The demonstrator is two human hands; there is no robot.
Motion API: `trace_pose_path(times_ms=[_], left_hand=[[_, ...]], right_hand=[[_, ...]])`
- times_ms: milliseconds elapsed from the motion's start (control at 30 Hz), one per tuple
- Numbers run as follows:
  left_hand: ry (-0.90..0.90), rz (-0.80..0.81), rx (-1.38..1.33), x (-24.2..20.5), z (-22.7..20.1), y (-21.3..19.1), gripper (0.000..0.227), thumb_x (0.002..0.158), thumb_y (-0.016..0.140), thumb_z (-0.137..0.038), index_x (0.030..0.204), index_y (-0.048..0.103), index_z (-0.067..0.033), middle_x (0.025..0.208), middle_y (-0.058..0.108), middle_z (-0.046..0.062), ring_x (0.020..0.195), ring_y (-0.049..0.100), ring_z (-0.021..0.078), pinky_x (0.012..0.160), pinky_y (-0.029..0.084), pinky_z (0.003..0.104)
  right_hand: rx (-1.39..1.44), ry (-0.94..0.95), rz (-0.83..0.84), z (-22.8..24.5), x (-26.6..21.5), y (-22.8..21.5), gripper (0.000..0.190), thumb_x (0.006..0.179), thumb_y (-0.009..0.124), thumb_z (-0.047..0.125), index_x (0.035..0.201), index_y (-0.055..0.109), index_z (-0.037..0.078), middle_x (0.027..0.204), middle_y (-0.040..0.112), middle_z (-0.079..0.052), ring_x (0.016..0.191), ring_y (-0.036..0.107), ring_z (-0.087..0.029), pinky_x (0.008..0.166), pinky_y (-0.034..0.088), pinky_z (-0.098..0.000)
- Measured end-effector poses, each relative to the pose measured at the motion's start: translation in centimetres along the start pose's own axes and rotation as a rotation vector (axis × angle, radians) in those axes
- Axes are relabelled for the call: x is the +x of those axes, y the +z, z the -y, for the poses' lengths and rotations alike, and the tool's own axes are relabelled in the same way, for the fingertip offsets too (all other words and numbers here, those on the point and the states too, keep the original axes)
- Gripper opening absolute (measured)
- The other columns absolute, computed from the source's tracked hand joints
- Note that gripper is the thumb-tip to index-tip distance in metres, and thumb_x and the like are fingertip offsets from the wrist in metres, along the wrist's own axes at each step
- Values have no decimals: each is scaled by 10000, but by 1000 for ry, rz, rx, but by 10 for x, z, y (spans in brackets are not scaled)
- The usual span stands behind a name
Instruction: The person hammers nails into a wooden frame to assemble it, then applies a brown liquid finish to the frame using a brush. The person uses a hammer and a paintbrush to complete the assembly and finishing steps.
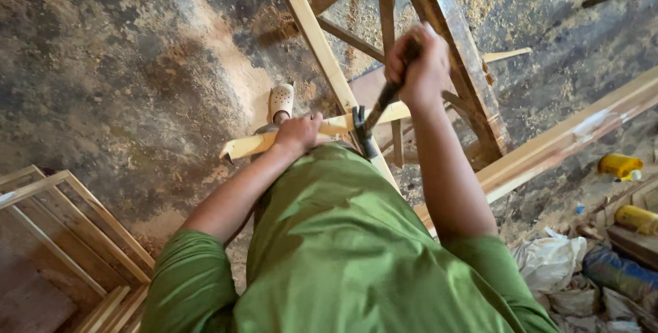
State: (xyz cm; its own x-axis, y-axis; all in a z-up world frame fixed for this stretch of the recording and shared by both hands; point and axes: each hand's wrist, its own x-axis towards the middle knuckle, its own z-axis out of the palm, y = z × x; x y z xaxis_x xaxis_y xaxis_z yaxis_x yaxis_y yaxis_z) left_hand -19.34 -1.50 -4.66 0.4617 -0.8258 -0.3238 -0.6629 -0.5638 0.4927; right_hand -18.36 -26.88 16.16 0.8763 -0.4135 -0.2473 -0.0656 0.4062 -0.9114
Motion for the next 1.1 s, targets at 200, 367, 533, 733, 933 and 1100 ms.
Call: trace_pose_path(times_ms=[200,367,533,733,933,1100], left_hand=[[-16,12,-62,-3,4,24,518,906,687,-473,1166,572,-40,847,733,170,739,753,331,619,597,471],[-76,23,-40,-2,1,34,586,929,644,-599,1082,595,-36,858,737,191,801,753,350,629,602,463],[-65,-9,-92,-7,-10,0,608,918,633,-597,1154,591,-39,868,737,189,791,747,367,614,595,488],[-213,408,-211,-4,-14,-34,812,908,495,-737,1260,532,-5,992,734,225,886,753,332,722,626,441],[-500,-412,-552,68,12,-44,972,1043,488,-677,1636,175,27,1562,452,299,1389,554,388,1142,487,431],[-703,-891,-850,176,1,-58,1120,774,774,-322,1531,77,121,1460,343,422,1199,559,464,963,548,428]], right_hand=[[-147,201,-91,-48,93,14,427,1023,497,424,750,519,96,528,450,-38,419,403,-162,401,337,-339],[-279,242,-74,-77,134,33,451,1006,511,443,715,483,98,517,434,-19,400,393,-148,379,346,-334],[-309,233,-25,-79,142,43,448,1017,524,426,714,464,101,516,446,-20,391,391,-143,367,332,-333],[-312,108,77,-74,126,42,440,1049,506,399,737,493,89,521,441,-14,403,391,-130,380,336,-320],[-271,159,55,-72,126,48,446,1038,525,388,723,489,76,512,442,-16,387,384,-133,368,311,-317],[-286,163,16,-73,124,52,408,1018,514,378,723,503,97,504,463,-10,368,390,-123,354,315,-311]])
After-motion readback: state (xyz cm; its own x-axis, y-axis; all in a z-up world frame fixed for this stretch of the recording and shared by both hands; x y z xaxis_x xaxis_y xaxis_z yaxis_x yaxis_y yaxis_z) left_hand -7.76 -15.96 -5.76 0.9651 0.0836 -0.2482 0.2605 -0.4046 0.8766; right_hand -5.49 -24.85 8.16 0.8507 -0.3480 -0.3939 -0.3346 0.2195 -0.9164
